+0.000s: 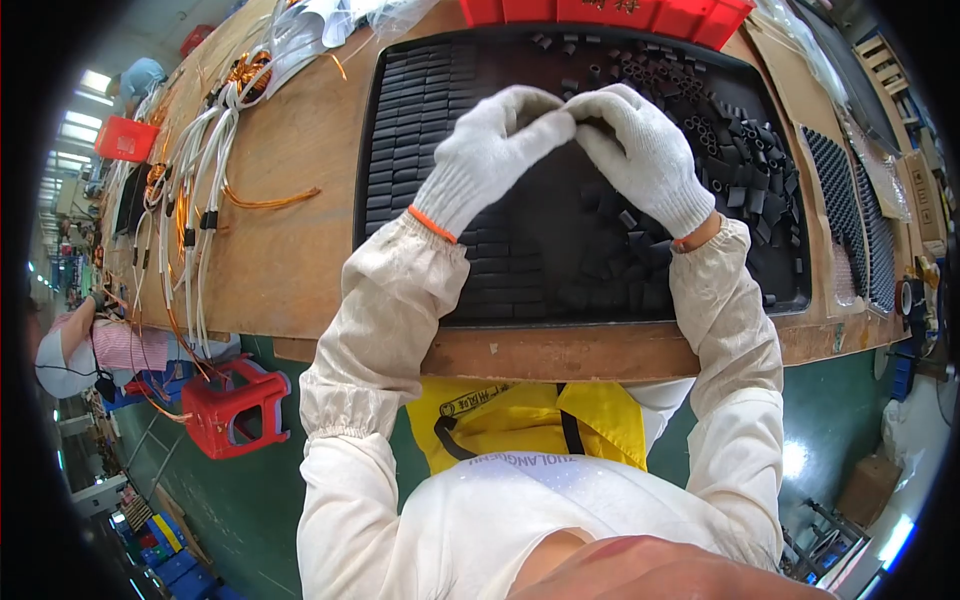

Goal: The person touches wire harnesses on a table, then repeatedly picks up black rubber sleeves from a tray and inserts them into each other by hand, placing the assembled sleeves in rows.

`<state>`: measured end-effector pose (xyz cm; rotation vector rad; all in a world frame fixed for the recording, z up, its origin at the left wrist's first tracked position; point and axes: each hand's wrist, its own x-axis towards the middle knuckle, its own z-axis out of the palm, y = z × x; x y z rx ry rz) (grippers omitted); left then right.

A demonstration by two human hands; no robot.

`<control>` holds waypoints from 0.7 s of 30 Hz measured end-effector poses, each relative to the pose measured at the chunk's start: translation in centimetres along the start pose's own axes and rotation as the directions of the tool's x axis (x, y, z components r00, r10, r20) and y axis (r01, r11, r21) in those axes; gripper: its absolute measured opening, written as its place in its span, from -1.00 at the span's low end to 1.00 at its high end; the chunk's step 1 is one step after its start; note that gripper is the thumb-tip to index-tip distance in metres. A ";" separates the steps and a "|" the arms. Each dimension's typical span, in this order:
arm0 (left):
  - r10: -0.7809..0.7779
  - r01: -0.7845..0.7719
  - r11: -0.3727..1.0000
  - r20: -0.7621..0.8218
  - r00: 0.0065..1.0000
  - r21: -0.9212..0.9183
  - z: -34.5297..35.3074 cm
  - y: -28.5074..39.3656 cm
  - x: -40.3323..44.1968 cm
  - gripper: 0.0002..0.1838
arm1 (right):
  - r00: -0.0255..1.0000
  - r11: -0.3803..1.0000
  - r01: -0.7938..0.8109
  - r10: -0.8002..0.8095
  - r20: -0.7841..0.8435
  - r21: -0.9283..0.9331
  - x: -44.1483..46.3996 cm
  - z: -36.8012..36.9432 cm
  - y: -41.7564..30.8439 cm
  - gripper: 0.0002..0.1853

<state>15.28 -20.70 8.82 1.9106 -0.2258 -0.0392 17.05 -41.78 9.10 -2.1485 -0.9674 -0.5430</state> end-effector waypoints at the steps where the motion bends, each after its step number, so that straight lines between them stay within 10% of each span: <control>1: -0.015 0.015 1.000 -0.012 1.000 -0.017 -0.2 0.4 -0.1 -0.49 | 1.000 1.000 -0.017 0.018 0.007 -0.017 -0.1 0.2 0.0 -0.82; 10: 0.035 -0.033 0.999 -0.142 0.989 0.015 -0.8 -1.3 0.7 -0.41 | 0.919 0.997 0.003 -0.032 0.393 0.075 -0.9 1.5 -1.0 -0.88; 21: 0.139 -0.138 0.990 -0.166 0.976 0.017 -0.8 -1.5 0.6 -0.45 | 0.915 0.974 0.171 -0.101 0.391 -0.150 -1.4 1.5 -0.1 -0.82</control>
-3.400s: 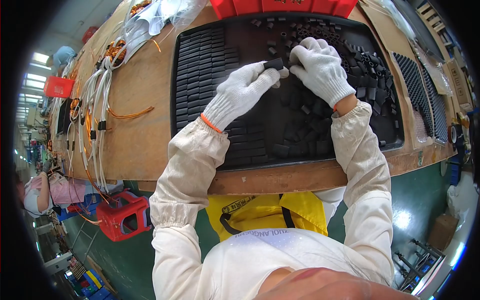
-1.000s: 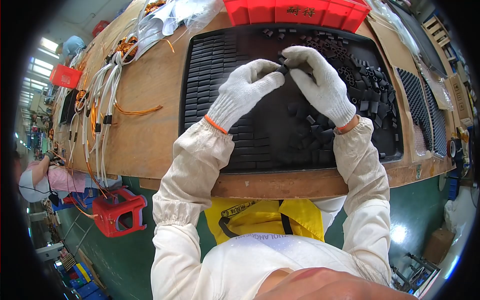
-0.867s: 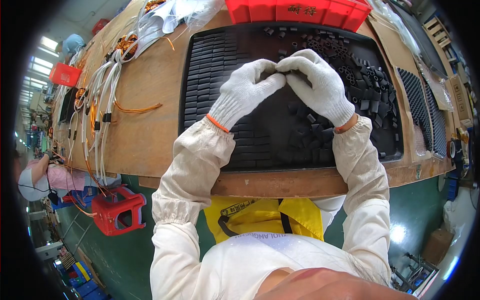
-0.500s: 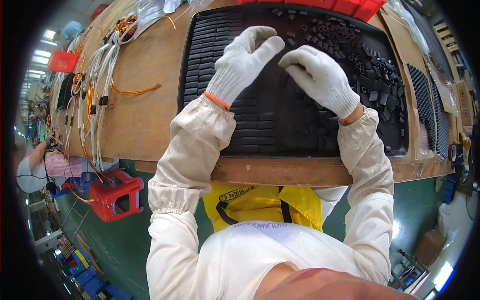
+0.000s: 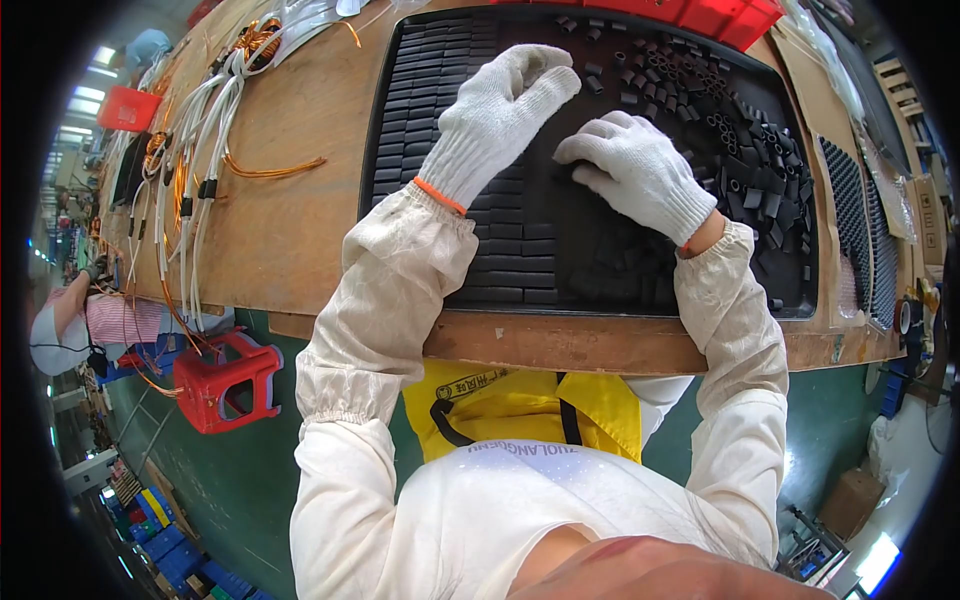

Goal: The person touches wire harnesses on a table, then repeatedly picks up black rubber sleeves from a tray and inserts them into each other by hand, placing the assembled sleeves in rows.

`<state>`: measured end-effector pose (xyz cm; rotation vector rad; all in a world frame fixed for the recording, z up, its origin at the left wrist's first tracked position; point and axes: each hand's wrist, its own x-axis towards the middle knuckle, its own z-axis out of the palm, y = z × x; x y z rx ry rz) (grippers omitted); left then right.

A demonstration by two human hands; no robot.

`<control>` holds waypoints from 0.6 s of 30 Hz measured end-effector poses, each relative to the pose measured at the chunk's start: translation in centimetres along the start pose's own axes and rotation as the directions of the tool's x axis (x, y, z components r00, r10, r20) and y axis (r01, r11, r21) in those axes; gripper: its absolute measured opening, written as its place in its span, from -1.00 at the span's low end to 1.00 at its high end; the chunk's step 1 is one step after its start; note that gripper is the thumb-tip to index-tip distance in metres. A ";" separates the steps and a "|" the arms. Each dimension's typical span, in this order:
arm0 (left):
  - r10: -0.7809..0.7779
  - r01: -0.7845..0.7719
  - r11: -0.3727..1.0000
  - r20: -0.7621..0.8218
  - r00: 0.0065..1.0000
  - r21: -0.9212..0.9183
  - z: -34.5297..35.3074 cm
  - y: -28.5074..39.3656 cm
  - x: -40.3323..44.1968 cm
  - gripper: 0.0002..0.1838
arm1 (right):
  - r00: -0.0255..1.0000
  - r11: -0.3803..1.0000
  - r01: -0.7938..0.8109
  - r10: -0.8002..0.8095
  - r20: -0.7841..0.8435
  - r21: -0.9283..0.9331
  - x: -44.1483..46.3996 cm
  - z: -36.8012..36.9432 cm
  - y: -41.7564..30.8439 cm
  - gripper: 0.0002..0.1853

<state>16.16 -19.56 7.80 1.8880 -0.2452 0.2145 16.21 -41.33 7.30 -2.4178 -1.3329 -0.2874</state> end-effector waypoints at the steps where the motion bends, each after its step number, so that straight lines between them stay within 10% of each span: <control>1: 0.000 0.000 1.000 -0.001 1.000 -0.002 0.0 0.4 -0.1 -0.45 | 0.998 0.999 -0.031 0.028 0.054 0.041 0.1 -0.1 -0.2 -0.81; 9: -0.021 0.020 0.996 0.009 1.000 0.086 0.3 1.0 -0.5 -0.46 | 0.962 0.930 -0.073 -0.029 0.270 0.360 0.4 -0.5 -1.7 -0.79; 18: -0.002 -0.001 0.993 0.029 1.000 0.117 0.3 1.0 -0.6 -0.44 | 0.945 0.971 -0.058 -0.022 0.326 0.232 0.7 -0.8 -2.9 -0.78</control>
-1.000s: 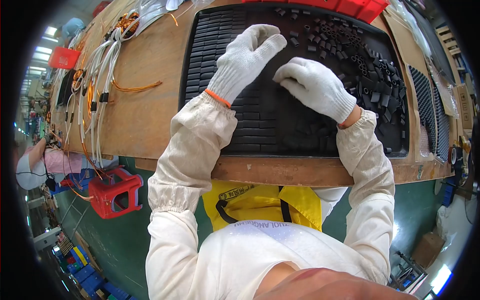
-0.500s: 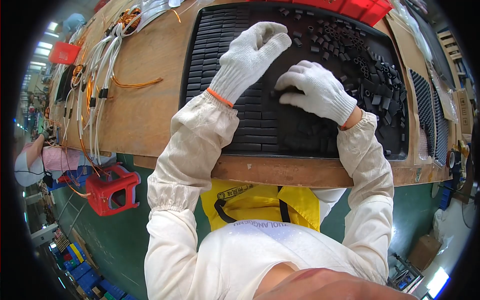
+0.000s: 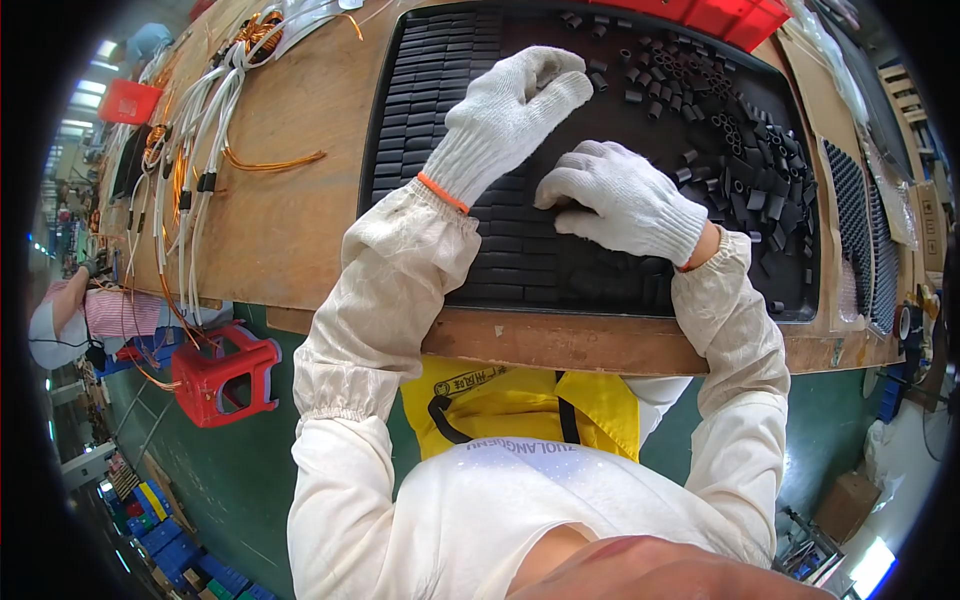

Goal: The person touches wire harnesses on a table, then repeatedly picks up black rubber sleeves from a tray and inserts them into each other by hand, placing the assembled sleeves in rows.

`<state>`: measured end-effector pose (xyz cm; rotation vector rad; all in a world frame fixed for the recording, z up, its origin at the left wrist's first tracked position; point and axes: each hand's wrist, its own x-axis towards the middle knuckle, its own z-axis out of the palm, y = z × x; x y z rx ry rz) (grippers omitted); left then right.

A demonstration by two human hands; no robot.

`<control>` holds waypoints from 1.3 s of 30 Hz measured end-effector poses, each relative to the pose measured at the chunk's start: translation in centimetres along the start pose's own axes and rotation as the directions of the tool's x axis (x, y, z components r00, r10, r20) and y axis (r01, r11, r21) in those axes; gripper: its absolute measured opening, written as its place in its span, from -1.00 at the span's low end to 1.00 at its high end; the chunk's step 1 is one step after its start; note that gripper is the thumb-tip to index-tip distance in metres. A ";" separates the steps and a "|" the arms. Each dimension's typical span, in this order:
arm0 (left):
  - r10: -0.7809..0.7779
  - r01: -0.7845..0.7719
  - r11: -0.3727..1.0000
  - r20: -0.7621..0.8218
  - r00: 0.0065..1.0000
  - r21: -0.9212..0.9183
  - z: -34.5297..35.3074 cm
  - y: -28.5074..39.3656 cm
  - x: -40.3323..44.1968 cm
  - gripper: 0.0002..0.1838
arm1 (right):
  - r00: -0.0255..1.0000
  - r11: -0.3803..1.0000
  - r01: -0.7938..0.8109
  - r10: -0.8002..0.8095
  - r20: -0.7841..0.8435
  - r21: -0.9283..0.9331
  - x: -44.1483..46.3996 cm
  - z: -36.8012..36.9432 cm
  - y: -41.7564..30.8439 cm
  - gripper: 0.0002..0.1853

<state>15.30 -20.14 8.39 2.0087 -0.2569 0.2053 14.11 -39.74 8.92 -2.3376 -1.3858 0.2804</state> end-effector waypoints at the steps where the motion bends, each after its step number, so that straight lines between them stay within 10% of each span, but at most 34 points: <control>1: 0.000 0.000 1.000 0.000 1.000 0.000 0.0 0.0 0.0 -0.44 | 1.000 1.000 0.000 0.000 0.000 0.000 0.0 0.1 0.0 -0.78; 7: -0.085 0.083 0.996 0.062 0.994 0.035 0.0 0.3 0.2 -0.62 | 0.975 0.991 0.115 -0.099 -0.198 0.070 -0.4 -0.8 1.6 -0.85; 14: 0.161 -0.228 0.935 0.247 0.955 0.270 0.5 0.7 -0.2 -0.74 | 0.704 0.905 -0.340 0.065 -0.708 -0.255 -1.5 -3.1 5.4 -0.88; 20: 0.141 -0.456 0.751 0.560 0.817 0.477 2.2 1.5 -1.5 -0.72 | 0.724 0.845 -0.438 0.129 -0.678 -0.308 -2.1 -2.9 6.7 -0.85; 39: 0.199 -0.440 0.581 0.404 0.893 0.684 0.2 0.4 -0.1 -0.68 | 0.726 0.805 -0.469 0.117 -0.678 -0.364 -1.5 -0.8 7.4 -0.71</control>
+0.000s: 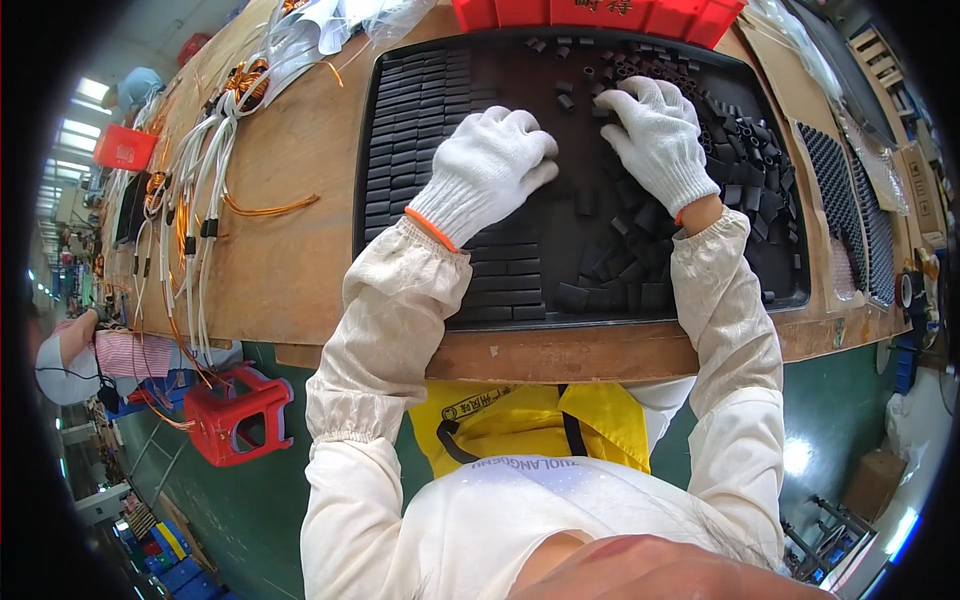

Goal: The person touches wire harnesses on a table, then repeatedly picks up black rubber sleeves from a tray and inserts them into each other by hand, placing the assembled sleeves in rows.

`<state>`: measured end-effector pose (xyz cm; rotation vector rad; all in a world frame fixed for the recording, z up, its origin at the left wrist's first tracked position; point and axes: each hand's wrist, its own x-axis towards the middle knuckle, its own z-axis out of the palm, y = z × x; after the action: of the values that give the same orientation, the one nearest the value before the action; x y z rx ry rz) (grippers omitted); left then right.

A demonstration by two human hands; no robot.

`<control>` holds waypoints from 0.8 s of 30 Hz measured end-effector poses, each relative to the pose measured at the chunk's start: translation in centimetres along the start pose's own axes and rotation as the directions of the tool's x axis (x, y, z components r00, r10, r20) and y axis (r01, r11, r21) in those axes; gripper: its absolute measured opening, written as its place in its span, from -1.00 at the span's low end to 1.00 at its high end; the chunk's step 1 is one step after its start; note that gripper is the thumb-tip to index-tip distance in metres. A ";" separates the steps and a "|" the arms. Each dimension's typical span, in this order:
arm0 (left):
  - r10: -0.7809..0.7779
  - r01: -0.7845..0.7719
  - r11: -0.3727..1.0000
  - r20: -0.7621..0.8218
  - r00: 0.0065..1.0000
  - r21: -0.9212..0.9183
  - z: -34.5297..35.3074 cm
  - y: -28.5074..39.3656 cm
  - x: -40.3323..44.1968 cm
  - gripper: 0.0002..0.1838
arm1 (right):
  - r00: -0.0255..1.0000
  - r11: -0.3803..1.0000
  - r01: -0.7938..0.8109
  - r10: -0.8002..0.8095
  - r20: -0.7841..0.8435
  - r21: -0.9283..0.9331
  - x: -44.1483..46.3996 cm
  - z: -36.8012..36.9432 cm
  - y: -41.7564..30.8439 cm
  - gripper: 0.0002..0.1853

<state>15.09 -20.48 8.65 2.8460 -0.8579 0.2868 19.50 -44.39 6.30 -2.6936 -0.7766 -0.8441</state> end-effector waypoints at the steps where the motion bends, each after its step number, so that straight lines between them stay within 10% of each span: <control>1: 0.004 -0.004 1.000 0.020 1.000 -0.024 -0.5 0.3 -0.1 -0.66 | 1.000 1.000 -0.002 0.002 -0.002 0.000 -0.1 0.2 0.0 -0.71; 11: 0.045 -0.043 0.999 0.083 0.996 -0.030 0.6 1.6 -0.1 -0.69 | 0.999 0.999 0.027 -0.026 0.028 -0.023 -0.3 0.9 0.3 -0.75; 24: -0.048 -0.041 0.981 -0.439 0.897 -0.190 3.1 -1.7 0.5 -0.89 | 0.958 0.896 -0.111 0.212 -0.195 0.431 0.6 -2.9 -3.3 -0.90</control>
<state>16.88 -19.97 5.65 2.4505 -0.7351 0.7690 16.74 -42.36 9.20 -2.1964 -0.5858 -0.8305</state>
